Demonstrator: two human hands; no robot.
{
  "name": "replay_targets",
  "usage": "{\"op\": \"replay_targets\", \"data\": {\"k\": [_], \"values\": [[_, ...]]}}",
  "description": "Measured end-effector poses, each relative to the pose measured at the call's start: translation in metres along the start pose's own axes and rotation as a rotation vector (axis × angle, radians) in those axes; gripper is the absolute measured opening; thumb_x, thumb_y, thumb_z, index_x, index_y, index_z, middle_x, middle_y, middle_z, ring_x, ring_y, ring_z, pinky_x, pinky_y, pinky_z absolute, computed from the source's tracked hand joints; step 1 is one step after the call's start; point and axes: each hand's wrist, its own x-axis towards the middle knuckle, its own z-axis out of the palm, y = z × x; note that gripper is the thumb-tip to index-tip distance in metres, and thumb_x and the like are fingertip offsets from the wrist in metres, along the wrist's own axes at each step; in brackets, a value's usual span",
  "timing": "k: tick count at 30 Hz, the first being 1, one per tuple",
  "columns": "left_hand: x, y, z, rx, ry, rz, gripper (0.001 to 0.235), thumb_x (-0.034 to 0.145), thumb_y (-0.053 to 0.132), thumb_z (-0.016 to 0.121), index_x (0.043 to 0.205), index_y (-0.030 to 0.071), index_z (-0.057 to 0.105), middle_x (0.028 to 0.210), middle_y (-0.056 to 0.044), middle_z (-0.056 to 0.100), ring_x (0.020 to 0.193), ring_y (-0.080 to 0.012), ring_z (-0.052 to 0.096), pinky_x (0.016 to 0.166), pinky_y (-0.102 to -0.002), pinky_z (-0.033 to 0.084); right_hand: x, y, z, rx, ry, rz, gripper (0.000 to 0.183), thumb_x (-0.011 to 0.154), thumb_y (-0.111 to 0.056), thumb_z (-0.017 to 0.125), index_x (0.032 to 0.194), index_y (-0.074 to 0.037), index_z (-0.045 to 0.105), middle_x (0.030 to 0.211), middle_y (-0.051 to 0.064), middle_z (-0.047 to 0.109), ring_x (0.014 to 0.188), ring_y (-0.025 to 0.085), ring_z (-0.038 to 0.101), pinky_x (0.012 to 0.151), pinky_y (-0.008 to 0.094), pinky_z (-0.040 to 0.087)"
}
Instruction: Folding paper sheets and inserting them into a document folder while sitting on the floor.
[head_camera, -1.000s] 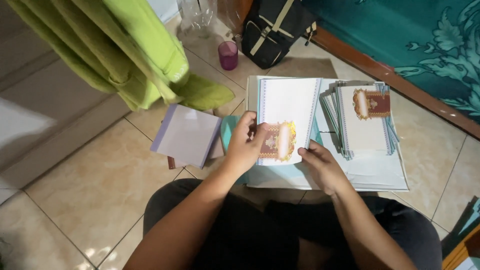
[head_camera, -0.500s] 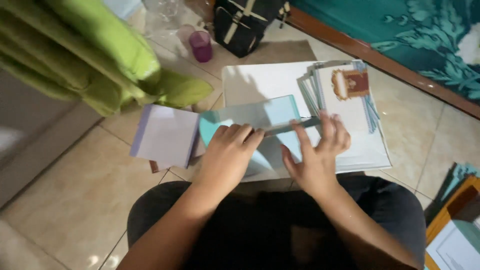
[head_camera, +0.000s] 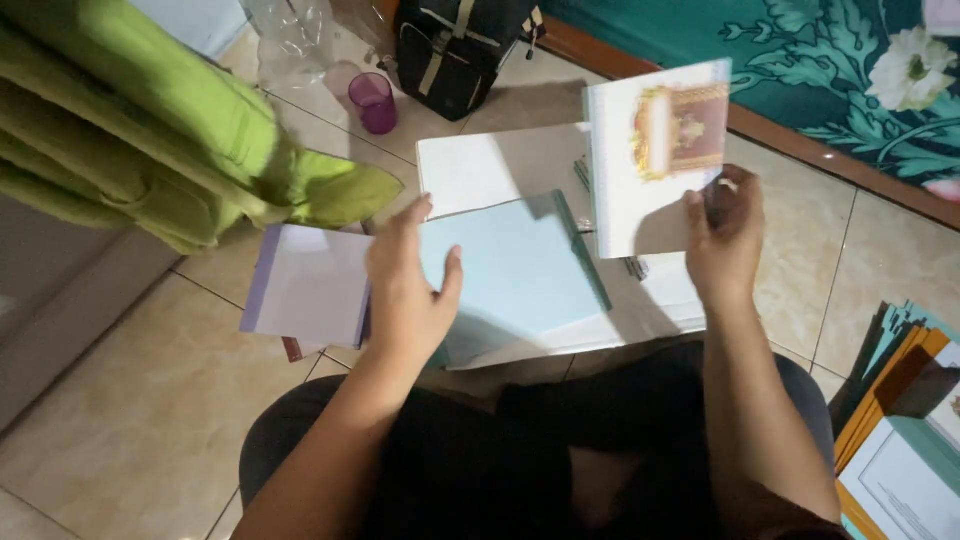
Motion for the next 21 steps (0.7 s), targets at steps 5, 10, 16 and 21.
{"op": "replay_targets", "data": {"k": [5,10,16,21], "values": [[-0.026,-0.024,0.03,0.062,-0.387,-0.033,0.047,0.085,0.014,0.076,0.128,0.0,0.062,0.116,-0.026,0.068,0.103,-0.0438,0.069,0.085,-0.052,0.053,-0.001,0.063,0.005,-0.631,-0.055,0.108,0.062,0.089,0.003,0.075,0.145,0.005,0.048,0.107,0.038,0.065,0.097,0.059,0.067,0.08,0.066,0.053],[-0.034,-0.028,0.035,0.153,-0.549,-0.104,0.044,0.088,0.026,0.073,0.127,0.006,0.066,0.123,-0.023,0.067,0.112,-0.0407,0.068,0.087,-0.052,0.054,-0.002,0.082,0.018,-1.009,-0.087,0.18,0.059,0.087,-0.023,0.082,0.14,-0.013,0.061,0.129,0.016,0.048,0.117,0.042,0.049,0.09,0.057,0.045],[-0.05,-0.047,0.048,0.33,-0.707,-0.139,0.048,0.091,0.034,0.07,0.132,0.01,0.064,0.13,-0.023,0.064,0.12,-0.0404,0.063,0.092,-0.053,0.052,-0.029,0.017,0.066,-0.96,-0.22,-0.141,0.044,0.095,-0.035,0.074,0.127,-0.006,0.069,0.133,0.018,0.056,0.125,0.041,0.049,0.1,0.059,0.033],[-0.064,-0.056,0.067,0.44,-0.76,-0.164,0.054,0.091,0.033,0.07,0.135,0.003,0.062,0.124,-0.025,0.063,0.114,-0.0391,0.061,0.085,-0.048,0.052,-0.058,0.003,0.095,-0.805,-0.47,-0.05,0.04,0.098,-0.035,0.068,0.127,-0.008,0.069,0.12,0.017,0.064,0.11,0.037,0.065,0.087,0.046,0.052]]}}
